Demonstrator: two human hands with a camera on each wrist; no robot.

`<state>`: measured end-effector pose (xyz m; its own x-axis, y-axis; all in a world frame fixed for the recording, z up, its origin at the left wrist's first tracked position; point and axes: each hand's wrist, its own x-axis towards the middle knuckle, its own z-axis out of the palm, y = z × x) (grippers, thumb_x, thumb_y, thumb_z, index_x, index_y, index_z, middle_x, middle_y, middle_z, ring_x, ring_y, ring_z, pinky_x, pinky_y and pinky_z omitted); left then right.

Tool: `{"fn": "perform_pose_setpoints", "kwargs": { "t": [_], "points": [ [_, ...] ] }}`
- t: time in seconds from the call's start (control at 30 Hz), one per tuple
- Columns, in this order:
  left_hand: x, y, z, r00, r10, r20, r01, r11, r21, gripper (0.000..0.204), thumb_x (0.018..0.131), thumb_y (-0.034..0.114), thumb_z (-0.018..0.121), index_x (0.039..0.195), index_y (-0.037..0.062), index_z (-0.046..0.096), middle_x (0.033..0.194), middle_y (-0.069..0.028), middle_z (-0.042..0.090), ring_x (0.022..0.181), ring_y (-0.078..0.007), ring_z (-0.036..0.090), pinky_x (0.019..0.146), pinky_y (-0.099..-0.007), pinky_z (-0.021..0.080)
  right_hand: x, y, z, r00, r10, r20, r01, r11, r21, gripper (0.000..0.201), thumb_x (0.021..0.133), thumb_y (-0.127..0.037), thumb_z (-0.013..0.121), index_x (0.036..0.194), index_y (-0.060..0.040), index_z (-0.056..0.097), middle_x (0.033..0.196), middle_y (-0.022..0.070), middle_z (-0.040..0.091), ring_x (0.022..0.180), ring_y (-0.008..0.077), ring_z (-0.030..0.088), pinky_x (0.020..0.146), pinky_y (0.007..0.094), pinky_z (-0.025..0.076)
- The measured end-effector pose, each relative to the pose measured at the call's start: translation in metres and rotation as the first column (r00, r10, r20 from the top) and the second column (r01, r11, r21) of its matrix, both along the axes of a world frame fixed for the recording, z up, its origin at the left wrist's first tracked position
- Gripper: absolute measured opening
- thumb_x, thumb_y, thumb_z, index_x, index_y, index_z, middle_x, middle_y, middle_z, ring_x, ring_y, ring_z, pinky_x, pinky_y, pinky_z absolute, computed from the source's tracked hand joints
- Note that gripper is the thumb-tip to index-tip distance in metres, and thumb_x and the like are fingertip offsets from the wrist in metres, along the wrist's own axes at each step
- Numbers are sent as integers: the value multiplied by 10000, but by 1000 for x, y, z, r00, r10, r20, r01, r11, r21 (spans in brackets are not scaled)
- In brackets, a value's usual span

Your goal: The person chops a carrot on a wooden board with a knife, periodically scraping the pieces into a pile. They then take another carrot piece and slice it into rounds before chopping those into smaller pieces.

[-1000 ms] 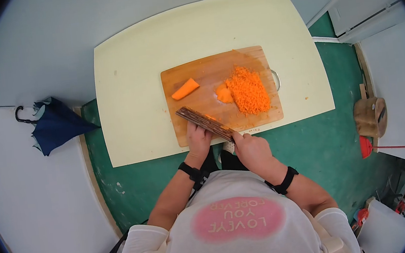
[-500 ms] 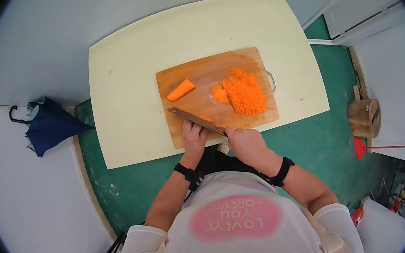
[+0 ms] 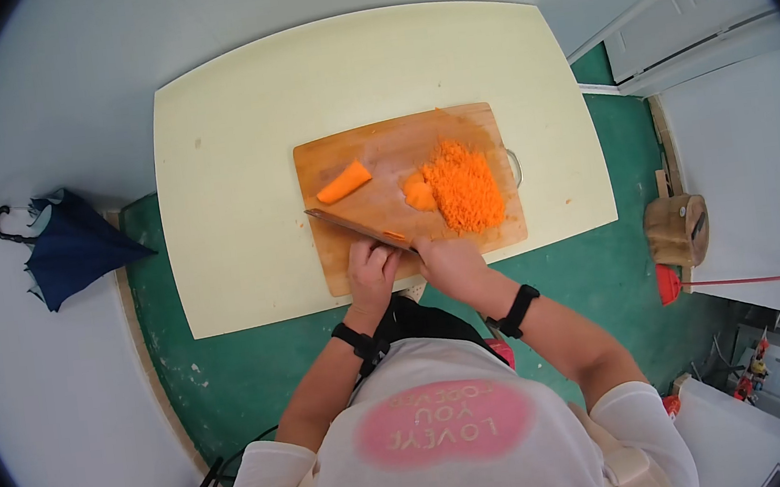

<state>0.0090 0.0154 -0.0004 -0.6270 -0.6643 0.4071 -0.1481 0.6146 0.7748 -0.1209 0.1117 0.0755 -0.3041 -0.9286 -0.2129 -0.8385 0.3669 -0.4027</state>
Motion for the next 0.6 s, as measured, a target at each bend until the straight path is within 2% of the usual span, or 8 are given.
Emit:
{"fn": "perform_pose_setpoints", "kwargs": {
  "t": [0.17,0.27,0.33,0.37,0.43,0.47,0.53,0.6],
  "points": [
    [2,-4,4,1000,-22,8,22,1000,10,218,718,18,714,915,20,618,944,-137,576,853,-324,564,720,-379,479,1,-4,-2,998,32,-56,-32,999,-7,131,814,-136,544,897,-35,543,625,164,627,572,334,640,518,449,501],
    [7,-2,7,999,-3,47,-2,995,104,247,747,12,676,981,17,595,949,-142,571,840,-298,574,715,-365,482,6,-1,-11,997,37,-67,-40,998,-41,117,818,-139,542,879,-39,536,622,161,624,563,327,638,512,445,502],
    [6,4,8,983,82,162,-145,891,430,222,809,25,626,1018,0,556,933,-134,595,743,-221,610,637,-323,504,12,-1,-9,998,40,-56,-44,996,-78,109,818,-140,543,865,-43,534,620,160,621,558,324,637,507,443,502],
    [6,5,10,980,106,171,-170,891,420,222,809,25,626,1018,0,556,933,-134,595,743,-221,610,637,-323,504,12,-2,-6,999,27,-38,-28,999,-34,120,810,-145,555,873,-44,540,628,162,621,570,336,632,515,453,499],
    [0,4,21,961,24,275,-233,603,763,188,907,94,556,1057,-9,508,923,-107,617,702,-162,637,596,-263,551,8,-5,-5,999,42,-18,-42,999,-1,133,801,-150,568,880,-46,547,636,165,620,583,348,628,523,463,497],
    [-3,5,19,958,49,281,-253,604,756,188,907,94,556,1057,-9,508,923,-107,617,702,-162,637,596,-263,551,5,-4,-9,999,28,-26,-29,999,-30,127,802,-156,569,864,-47,548,625,168,615,569,352,624,516,465,497],
    [-11,10,16,970,142,197,-233,320,918,182,933,124,525,1051,-5,477,866,-119,632,677,-195,665,588,-294,582,0,-3,-9,999,29,-21,-31,998,-62,123,804,-161,571,848,-48,548,614,171,609,556,355,621,509,466,496],
    [-17,18,18,960,220,174,-234,287,929,181,936,131,524,1046,-2,470,862,-125,637,683,-205,671,600,-301,586,-8,-4,-9,999,47,-2,-47,989,-140,125,808,-167,571,834,-46,551,593,178,597,536,356,615,499,468,494]
  ]
}}
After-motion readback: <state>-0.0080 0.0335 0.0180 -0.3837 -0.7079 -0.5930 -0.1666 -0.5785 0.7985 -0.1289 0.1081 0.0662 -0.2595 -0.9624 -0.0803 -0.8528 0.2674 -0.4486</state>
